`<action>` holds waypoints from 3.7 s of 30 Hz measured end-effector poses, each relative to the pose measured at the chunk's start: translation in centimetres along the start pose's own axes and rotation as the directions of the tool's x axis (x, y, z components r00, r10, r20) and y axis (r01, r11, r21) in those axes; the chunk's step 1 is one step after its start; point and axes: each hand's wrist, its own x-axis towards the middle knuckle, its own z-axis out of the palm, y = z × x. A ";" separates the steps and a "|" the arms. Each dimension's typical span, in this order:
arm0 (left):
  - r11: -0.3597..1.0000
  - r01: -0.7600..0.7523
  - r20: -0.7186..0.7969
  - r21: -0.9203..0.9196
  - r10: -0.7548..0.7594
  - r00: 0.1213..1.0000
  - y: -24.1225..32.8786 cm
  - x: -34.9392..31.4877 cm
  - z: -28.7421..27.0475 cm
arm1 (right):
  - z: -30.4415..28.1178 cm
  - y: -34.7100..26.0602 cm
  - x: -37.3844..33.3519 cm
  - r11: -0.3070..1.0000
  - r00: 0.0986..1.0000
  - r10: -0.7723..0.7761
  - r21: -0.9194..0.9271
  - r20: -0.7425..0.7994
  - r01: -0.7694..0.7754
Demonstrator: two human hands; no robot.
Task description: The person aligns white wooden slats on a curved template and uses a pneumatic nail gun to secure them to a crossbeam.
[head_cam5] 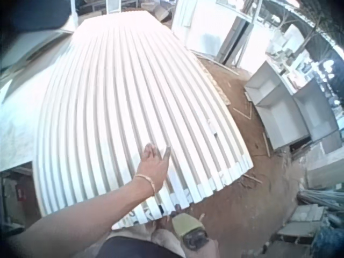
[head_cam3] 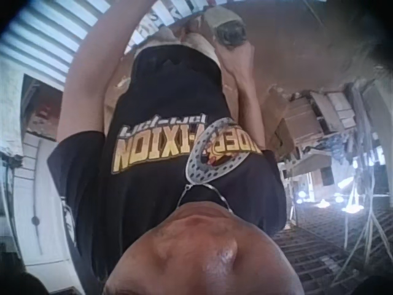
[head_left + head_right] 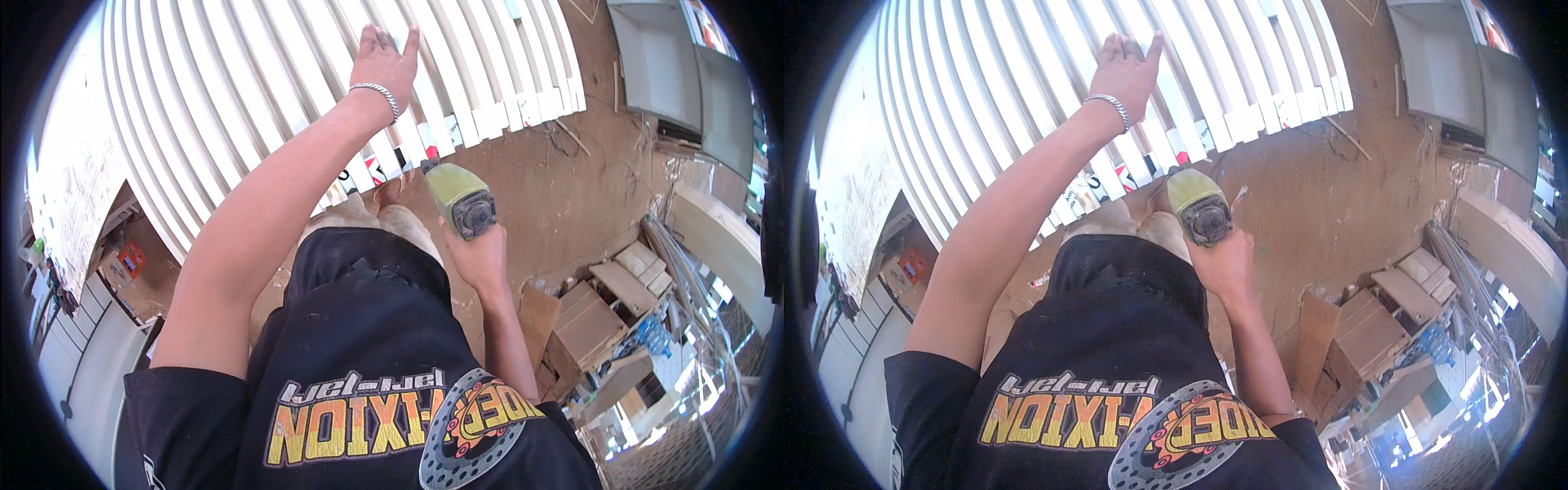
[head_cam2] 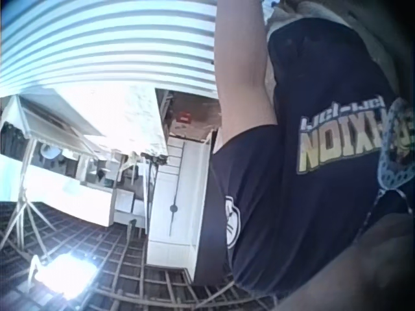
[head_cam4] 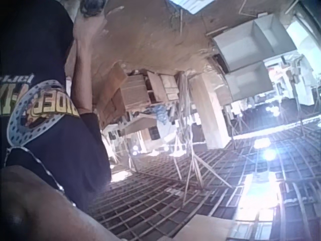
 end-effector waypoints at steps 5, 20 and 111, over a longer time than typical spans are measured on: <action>1.000 -0.017 -0.034 -0.022 0.016 0.999 -0.7 -0.3 0.1 | 0.8 -1.1 1.2 0.992 0.996 0.091 -0.087 0.007 -0.090; 0.976 -0.115 -0.066 -0.186 0.105 0.992 -3.2 -1.9 0.1 | 0.9 -4.7 2.7 0.991 0.995 0.094 -0.100 0.026 -0.091; 0.988 0.106 0.097 -0.114 -0.095 0.991 -12.3 -9.9 0.4 | 9.2 -9.5 -3.2 0.906 0.937 0.170 -0.423 0.307 -0.025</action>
